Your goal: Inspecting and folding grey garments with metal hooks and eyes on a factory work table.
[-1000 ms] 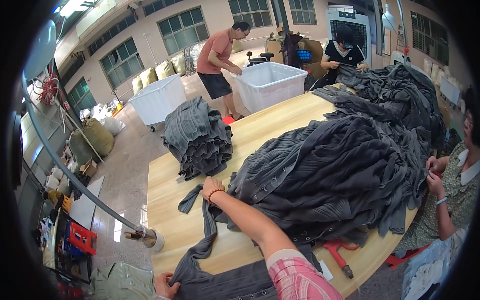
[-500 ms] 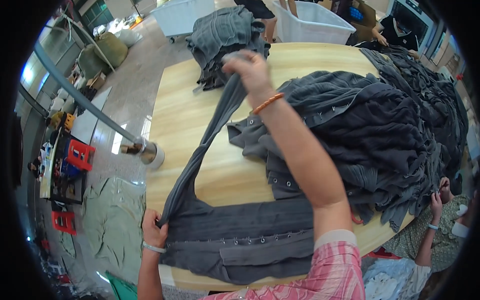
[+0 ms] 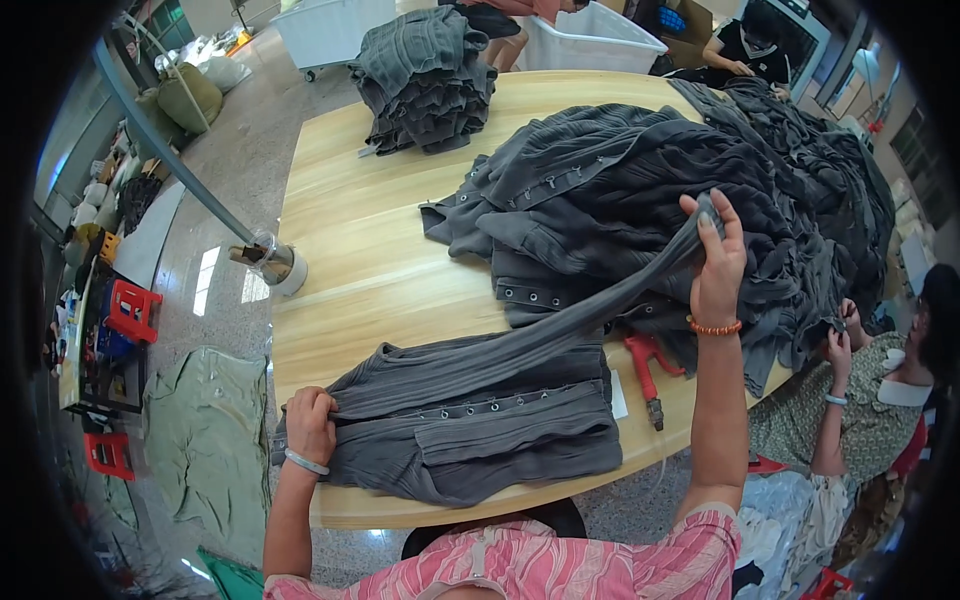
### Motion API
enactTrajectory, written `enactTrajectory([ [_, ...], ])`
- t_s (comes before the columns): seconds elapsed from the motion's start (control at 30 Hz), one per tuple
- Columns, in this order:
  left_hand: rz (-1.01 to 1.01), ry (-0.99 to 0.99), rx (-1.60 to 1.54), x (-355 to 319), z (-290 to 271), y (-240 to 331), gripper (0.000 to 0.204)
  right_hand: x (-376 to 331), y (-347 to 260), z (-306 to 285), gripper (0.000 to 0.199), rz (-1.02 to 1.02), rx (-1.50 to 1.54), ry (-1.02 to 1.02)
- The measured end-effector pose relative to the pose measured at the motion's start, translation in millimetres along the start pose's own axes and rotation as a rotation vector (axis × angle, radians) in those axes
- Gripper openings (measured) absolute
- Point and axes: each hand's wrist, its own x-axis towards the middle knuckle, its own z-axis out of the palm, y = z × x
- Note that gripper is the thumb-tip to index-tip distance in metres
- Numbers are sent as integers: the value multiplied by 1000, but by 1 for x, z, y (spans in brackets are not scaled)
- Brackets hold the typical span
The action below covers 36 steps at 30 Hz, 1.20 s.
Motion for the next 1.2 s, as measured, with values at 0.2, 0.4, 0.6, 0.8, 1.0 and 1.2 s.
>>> enactTrajectory([
  [0.2,15,-49,-27,-1,2,2,22,-44,1,-35,47,-131,-455,127],
  [0.4,25,-21,-33,-11,-5,0,23,-77,-16,7,56,-502,-1043,-36],
  [0.6,-18,-41,-41,-16,-6,3,25,-134,-4,91,63,-589,-994,-557],
  [0.8,-24,-76,-42,-25,-2,4,28,-188,72,142,54,-413,-916,-937],
  [1.0,-94,-62,46,-36,-4,9,29,-203,89,157,63,-385,-909,-990],
  [1.2,-312,108,91,-54,-9,9,45,-201,78,166,65,-243,-939,-928],
])
